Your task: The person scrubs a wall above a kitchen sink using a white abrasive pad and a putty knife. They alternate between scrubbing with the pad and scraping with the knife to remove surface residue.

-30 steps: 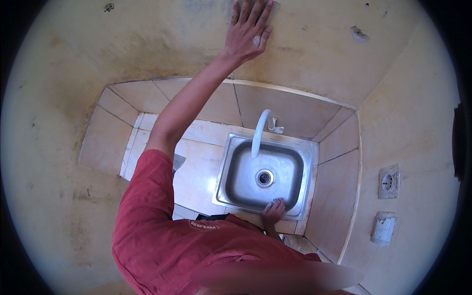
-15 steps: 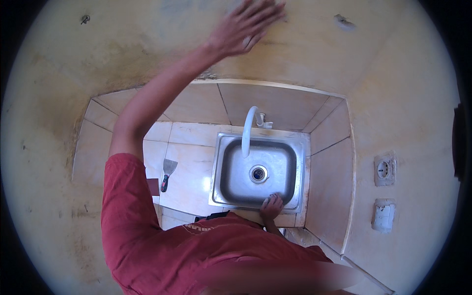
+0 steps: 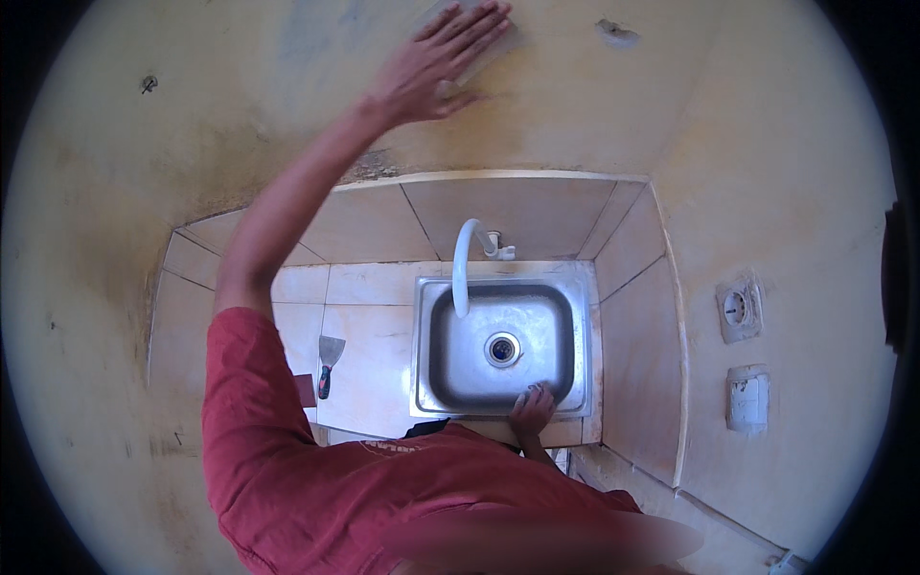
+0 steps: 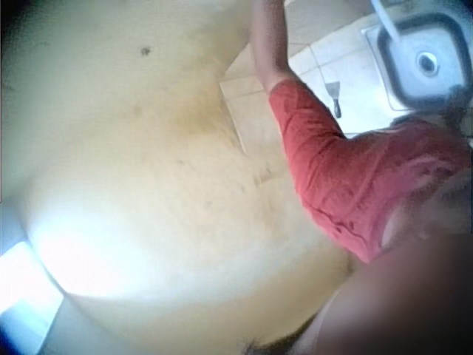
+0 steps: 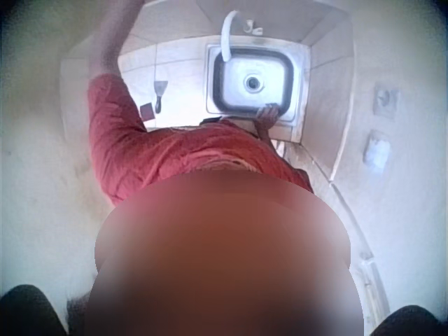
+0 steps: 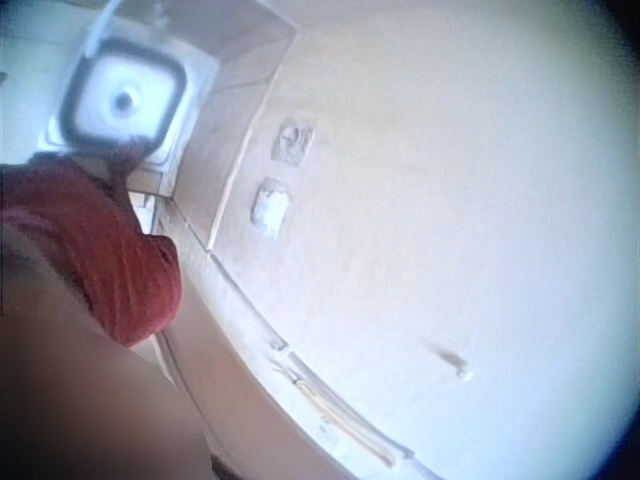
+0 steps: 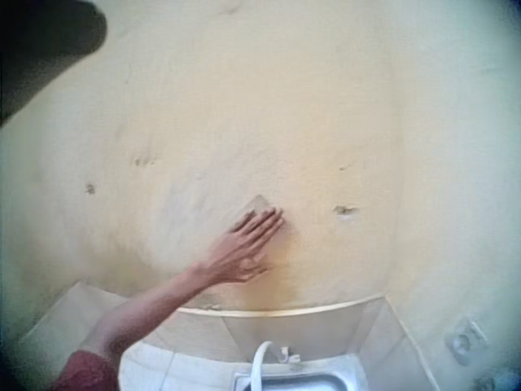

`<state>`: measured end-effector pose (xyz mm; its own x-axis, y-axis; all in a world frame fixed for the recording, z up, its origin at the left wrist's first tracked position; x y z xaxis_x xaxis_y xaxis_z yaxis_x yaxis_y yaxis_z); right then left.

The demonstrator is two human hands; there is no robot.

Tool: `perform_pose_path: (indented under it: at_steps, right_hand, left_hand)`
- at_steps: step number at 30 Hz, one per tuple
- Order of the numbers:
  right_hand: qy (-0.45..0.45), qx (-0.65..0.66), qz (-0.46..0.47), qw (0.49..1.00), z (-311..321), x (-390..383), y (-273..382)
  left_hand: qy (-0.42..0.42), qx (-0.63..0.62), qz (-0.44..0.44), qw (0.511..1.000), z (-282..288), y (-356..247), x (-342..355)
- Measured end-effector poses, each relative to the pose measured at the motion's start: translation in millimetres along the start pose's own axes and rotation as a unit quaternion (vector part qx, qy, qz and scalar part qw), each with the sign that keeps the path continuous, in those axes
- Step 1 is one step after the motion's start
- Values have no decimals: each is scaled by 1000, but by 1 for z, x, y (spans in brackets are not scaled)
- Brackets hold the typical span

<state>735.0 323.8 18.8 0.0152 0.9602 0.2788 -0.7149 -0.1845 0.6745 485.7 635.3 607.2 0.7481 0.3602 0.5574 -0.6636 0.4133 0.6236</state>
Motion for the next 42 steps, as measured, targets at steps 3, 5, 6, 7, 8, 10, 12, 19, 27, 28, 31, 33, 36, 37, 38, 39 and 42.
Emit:
perform_pose_path:
  at_steps: [3,5,6,7,8,10,12,19,27,28,31,33,36,37,38,39,42]
  right_hand:
    - [-18,7,-1,1000,3,0,6]
    - [-18,11,-4,1000,2,2,4]
    - [-11,4,-5,1000,3,1,4]
    - [-4,-3,-5,1000,4,0,4]
    - [-1,-11,-5,1000,4,1,4]
    - [-9,-3,11,1000,3,5,4]
    - [0,0,9,1000,5,-3,3]
    - [-14,2,2,1000,3,-1,-2]
    - [-1,-2,1,1000,6,5,4]
    - [-13,2,0,1000,4,7,5]
    - [-14,-4,2,1000,9,-3,7]
    - [-17,-6,6,1000,9,1,6]
    - [-13,-5,6,1000,11,4,7]
    - [-11,-7,8,1000,10,6,7]
    - [-9,-10,10,1000,9,6,7]
    - [-1,-11,2,1000,10,-2,4]
    - [-17,-4,3,1000,4,-1,0]
  left_hand:
    - [141,139,-94,976,-8,15,-11]
    - [203,299,-173,916,-10,28,-21]
    - [87,83,-146,982,6,29,-19]
    - [82,85,-160,980,3,33,-19]
    - [72,88,-175,978,2,37,-16]
    - [28,104,-147,983,12,44,-4]
    - [-35,125,-54,990,36,43,23]
    - [-10,162,-5,987,-11,-2,-17]
    - [-77,124,119,982,4,7,33]
    - [-56,122,102,986,-19,-9,22]
    - [-41,111,123,985,-16,-38,0]
    - [-68,101,132,984,-10,-33,10]
    - [-60,123,144,980,-6,-20,34]
    - [-46,125,155,979,-9,-20,36]
    - [-53,121,166,977,-16,-25,32]
    - [-61,115,179,975,-21,-30,25]
    - [0,112,164,980,-40,-43,9]
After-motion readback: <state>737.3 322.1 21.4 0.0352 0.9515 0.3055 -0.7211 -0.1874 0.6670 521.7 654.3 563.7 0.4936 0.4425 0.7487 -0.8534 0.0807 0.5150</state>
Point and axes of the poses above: each hand's wrist, its own x-axis towards the middle knuckle, its own z-axis out of the back of the hand, y = z × x, the point moved 8 cm from there along x, towards the middle knuckle, and after that the axes turned 13 degrees about x, right-handed, at the moved point
